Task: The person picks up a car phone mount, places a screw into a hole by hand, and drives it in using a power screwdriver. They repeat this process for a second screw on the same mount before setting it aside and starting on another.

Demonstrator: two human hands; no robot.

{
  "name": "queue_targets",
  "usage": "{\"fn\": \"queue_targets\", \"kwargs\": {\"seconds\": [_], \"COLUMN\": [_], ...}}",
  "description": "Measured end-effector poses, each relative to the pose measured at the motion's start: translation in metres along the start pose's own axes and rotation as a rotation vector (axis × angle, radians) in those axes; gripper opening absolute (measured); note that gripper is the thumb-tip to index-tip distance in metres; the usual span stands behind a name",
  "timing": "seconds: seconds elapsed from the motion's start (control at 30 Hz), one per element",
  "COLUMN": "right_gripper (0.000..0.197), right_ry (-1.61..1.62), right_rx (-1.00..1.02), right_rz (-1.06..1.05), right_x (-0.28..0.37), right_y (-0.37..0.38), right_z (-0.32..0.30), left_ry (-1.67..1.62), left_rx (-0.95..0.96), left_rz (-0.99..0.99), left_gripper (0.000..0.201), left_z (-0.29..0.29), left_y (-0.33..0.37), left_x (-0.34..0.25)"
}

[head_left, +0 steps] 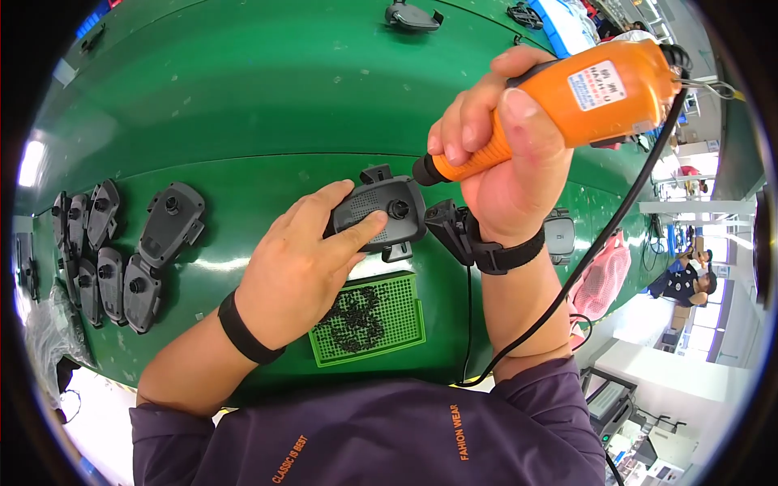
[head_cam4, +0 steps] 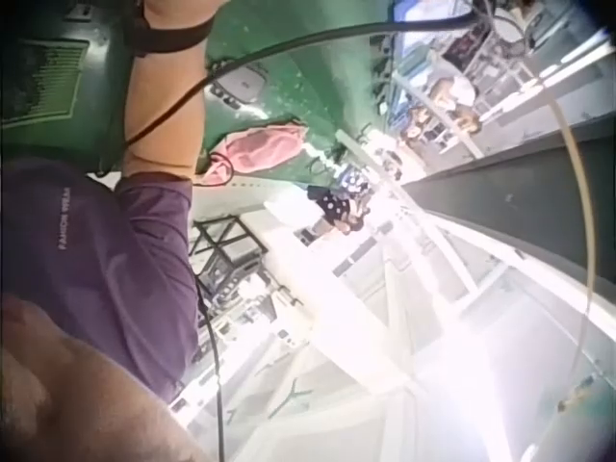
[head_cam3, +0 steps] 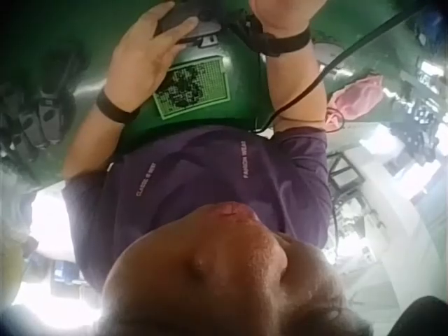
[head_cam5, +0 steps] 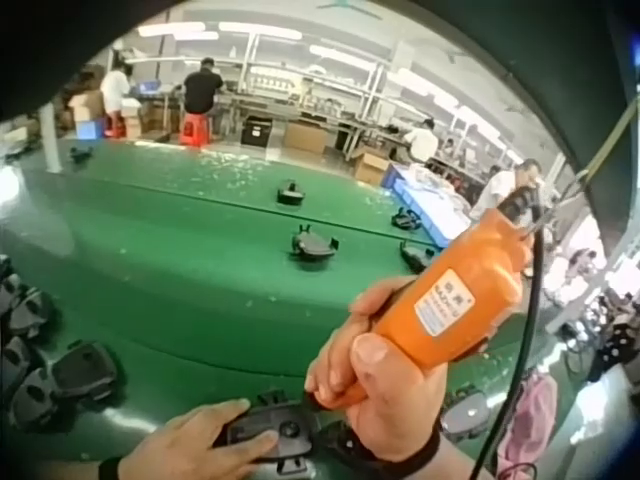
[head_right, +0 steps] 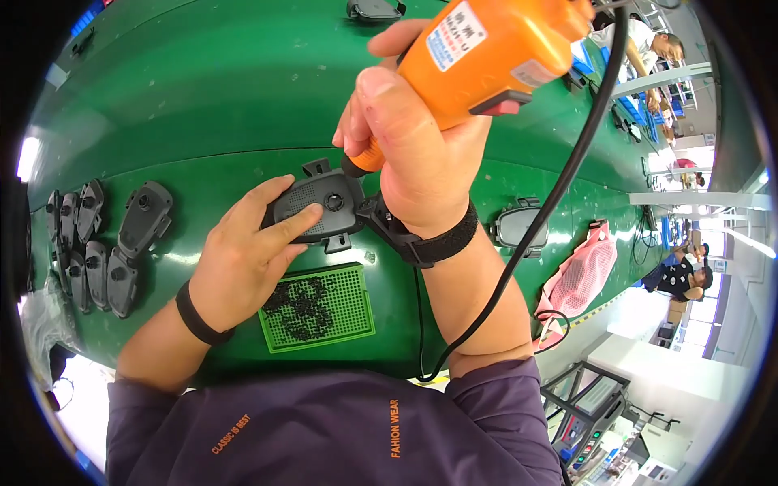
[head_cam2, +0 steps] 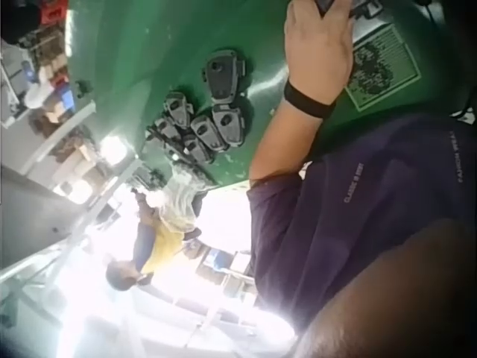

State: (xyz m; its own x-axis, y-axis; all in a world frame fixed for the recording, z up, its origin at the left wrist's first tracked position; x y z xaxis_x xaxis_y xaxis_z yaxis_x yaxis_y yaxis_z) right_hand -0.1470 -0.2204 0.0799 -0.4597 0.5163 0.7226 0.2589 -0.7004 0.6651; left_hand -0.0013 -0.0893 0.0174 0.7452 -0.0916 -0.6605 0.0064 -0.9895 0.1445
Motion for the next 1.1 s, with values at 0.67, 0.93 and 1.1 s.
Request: {"fn": "queue_targets", "kwargs": {"seconds": [0.67,0.93,1.1], "right_gripper": [0.023,0.034,0.052], "right_ry": [0.160,0.031,0.223], "right_rx": [0.083,0.159,0.215], "right_rz": [0.014,0.074,-0.106], "right_x": [-0.015,-0.001,0.089], "right_y": [-0.008,-0.006,-0.026], "right_z": [-0.014,-0.006,0.000], "left_ry": [-0.164,-0.189,-0.196], "left_rx": [0.036,-0.009,0.039], "left_rz": [-0.024,-0.006,-0.012], "left_gripper": [0.050,0.042,0.044], "left_z": [0.002,0.006,-0.001], "left_y": [0.002,-0.004,0.000], "left_x": [0.012,0.011,0.015]}}
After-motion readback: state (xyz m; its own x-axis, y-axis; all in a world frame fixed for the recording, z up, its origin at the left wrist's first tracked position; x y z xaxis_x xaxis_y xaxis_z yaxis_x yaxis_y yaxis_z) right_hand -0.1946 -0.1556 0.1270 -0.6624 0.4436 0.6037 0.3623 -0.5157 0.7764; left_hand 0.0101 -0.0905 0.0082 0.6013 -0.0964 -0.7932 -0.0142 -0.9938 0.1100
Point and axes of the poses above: each hand's wrist, its own y-axis towards the middle knuckle, its own z-axis out of the palm, x = y × z, the point moved 5 cm from there along y, towards the middle knuckle, and after that the axes turned 15 degrees about -z, right-handed, at the moved point
